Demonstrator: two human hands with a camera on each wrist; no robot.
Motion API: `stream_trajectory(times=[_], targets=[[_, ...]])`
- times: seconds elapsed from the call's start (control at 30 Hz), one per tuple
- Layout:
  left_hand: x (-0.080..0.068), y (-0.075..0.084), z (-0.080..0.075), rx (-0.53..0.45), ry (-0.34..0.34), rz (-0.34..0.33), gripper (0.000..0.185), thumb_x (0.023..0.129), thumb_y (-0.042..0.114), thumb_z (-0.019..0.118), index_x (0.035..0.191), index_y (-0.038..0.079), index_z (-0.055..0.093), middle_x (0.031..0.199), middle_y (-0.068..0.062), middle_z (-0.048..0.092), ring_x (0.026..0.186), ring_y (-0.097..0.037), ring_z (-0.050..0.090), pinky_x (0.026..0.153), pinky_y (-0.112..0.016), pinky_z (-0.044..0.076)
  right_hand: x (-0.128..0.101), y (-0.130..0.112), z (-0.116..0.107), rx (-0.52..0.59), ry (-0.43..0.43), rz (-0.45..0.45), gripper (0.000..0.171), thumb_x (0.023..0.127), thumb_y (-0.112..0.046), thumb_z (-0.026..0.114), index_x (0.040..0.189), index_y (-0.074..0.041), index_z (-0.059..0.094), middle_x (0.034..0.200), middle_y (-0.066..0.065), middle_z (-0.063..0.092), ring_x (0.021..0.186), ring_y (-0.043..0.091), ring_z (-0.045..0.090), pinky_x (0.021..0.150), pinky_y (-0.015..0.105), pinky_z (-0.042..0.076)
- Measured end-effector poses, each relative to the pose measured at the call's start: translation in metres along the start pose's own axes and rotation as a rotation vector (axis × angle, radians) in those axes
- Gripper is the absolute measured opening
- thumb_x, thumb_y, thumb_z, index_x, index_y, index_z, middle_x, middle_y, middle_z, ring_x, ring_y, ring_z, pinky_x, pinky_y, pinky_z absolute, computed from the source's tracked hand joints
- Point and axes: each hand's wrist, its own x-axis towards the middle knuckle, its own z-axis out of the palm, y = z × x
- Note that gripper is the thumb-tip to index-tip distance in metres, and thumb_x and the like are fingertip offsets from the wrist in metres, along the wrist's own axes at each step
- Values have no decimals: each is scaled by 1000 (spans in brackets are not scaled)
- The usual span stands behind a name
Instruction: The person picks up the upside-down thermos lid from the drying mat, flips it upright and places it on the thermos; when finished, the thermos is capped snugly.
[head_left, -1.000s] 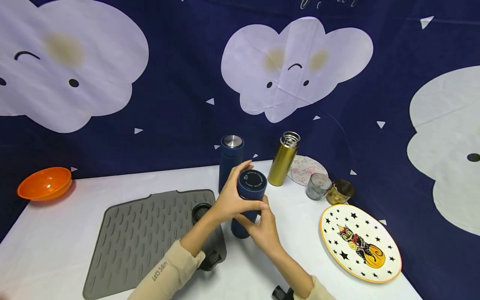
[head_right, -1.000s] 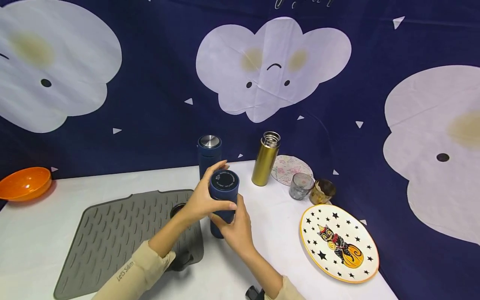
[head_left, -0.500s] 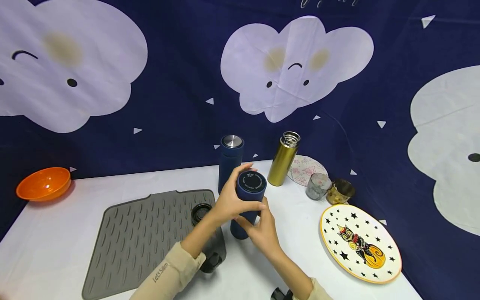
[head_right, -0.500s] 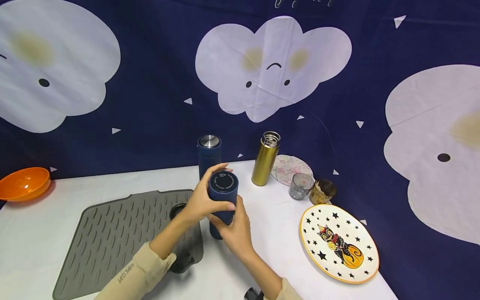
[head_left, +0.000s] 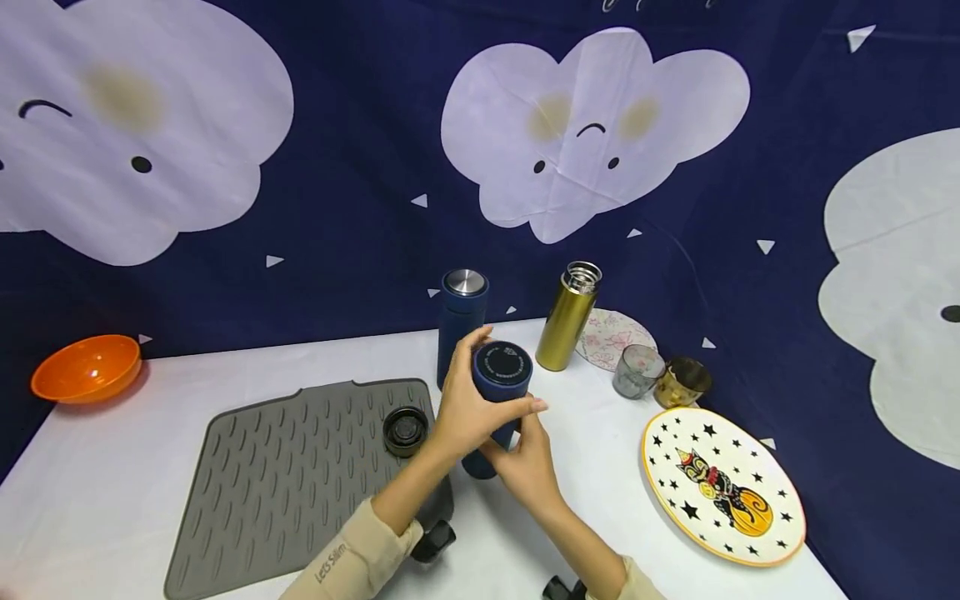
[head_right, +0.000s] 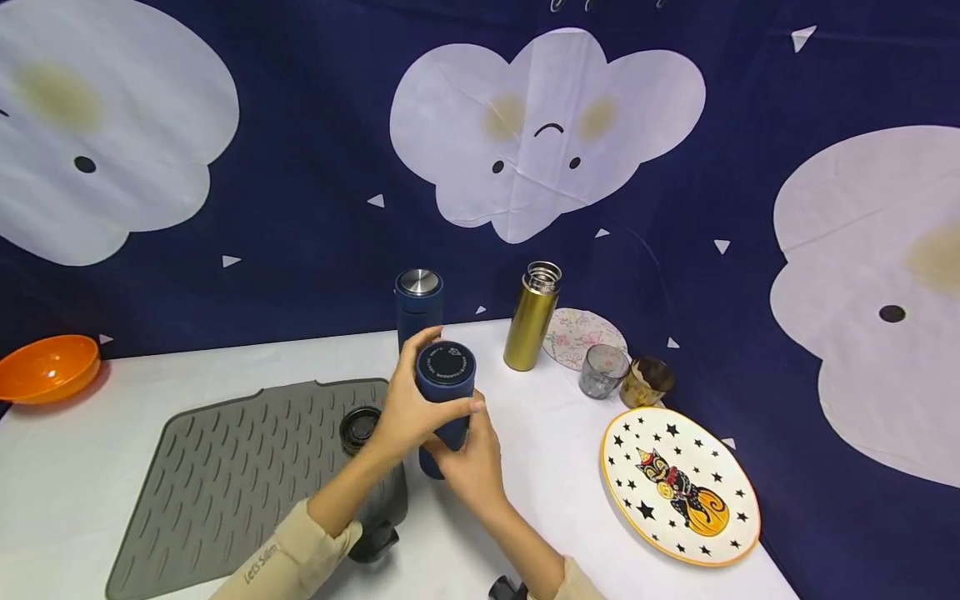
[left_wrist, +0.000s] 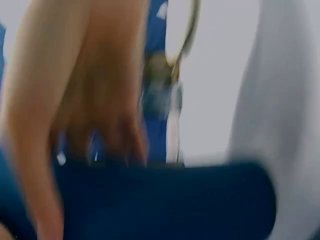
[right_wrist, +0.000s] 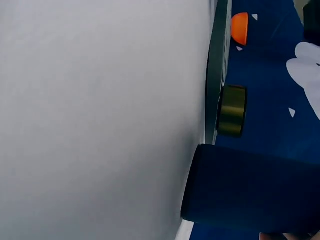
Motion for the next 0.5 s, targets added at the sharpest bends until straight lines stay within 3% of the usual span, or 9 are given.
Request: stream_trajectory(times=[0.07, 0.1, 0.13, 0.17, 0.23, 0.33, 0.4, 0.5], targets=[[-3, 2, 10, 60, 100, 16, 86, 66, 25, 92, 137, 10, 46, 128, -9, 60, 111, -21, 60, 97, -42, 48, 0, 0, 0, -6, 7, -9, 54, 76, 0, 74, 126, -2, 52, 116, 16, 66, 106, 32, 64, 94, 58, 49], [-2, 1, 11, 37, 93, 33, 77, 67, 19, 89, 132, 8, 49, 123, -10, 62, 107, -22, 62, 94, -40, 49, 0, 0, -1, -5, 5, -3, 55, 76, -1, 74, 127, -2, 51, 117, 16, 66, 106, 32, 64, 94, 58, 49], [2, 0, 9, -14, 42, 44, 70, 68, 13, 87, 128, 5, 51, 119, -11, 64, 104, -22, 63, 93, -39, 51, 0, 0, -1, -1, 1, 4, 57, 77, -2, 74, 129, -3, 50, 120, 15, 65, 108, 31, 63, 95, 56, 49], [7, -2, 4, -74, -45, 50, 66, 68, 8, 84, 126, 3, 53, 117, -11, 66, 103, -22, 64, 93, -38, 51, 1, 0, -2, 6, -10, 7, 60, 79, -6, 76, 132, -5, 48, 123, 14, 64, 110, 30, 63, 96, 55, 49], [20, -7, -12, -227, -284, 32, 62, 67, 1, 78, 124, -1, 55, 115, -10, 67, 104, -21, 64, 97, -39, 50, 2, 0, -4, 22, -41, 13, 66, 80, -13, 80, 137, -11, 46, 127, 10, 63, 111, 27, 62, 96, 51, 49], [37, -15, -33, -385, -605, -44, 62, 65, 1, 74, 124, -1, 56, 115, -5, 68, 109, -22, 63, 103, -43, 46, 3, -1, -7, 30, -81, 8, 71, 79, -19, 83, 139, -16, 44, 128, 6, 63, 112, 23, 62, 96, 48, 48], [44, -19, -39, -435, -729, -56, 61, 62, 3, 72, 122, 1, 58, 114, -2, 68, 110, -22, 63, 104, -44, 45, 3, -2, -7, 31, -103, 0, 72, 79, -19, 82, 140, -14, 43, 127, 7, 64, 110, 24, 63, 96, 49, 48], [48, -24, -41, -482, -825, -49, 61, 58, 5, 70, 118, 8, 60, 112, -1, 68, 107, -21, 63, 101, -41, 46, 3, -3, -8, 21, -119, -5, 81, 79, -19, 83, 146, -10, 38, 128, 9, 64, 112, 25, 63, 98, 50, 48]])
